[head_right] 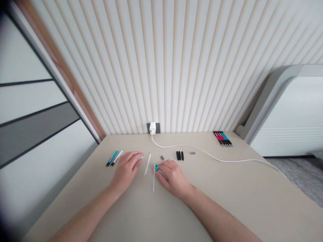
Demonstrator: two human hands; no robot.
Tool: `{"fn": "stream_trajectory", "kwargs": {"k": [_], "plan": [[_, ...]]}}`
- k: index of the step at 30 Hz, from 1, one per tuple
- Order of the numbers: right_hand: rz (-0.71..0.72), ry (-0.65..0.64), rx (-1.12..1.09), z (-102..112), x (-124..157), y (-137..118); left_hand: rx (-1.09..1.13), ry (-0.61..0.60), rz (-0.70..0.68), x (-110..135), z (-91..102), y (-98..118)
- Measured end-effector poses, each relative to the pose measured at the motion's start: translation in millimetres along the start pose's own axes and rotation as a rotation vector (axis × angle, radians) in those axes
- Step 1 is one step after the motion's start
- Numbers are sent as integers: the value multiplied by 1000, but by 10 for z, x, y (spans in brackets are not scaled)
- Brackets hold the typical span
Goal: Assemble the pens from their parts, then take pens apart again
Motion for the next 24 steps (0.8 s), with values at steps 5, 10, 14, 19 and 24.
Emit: {"fn": "stream_trajectory", "kwargs": {"k": [5, 10, 14, 19, 24], "plan": [[-3, -23, 16, -19, 7, 9, -204, -164, 104, 16, -289, -412], [5, -32, 40, -29, 4, -12, -269, -201, 87, 36, -390, -392], [25, -21, 17, -8, -3, -37, -278, -218, 77, 20, -424, -373], [68, -8, -8, 18, -3, -83, -288, -224, 83, 12, -418, -416], [101, 19, -37, 67, 9, -123, -202, -154, 125, 8, -285, -407]]}}
Point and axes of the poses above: each hand's wrist, its own x-axis away from the middle knuckle, its own z-axis out of the back of the hand, y = z × x, the point moved 10 cm from there along -x, towards the middle knuckle, and after that the axes turned 8 degrees about -x, right-handed, at the moved point
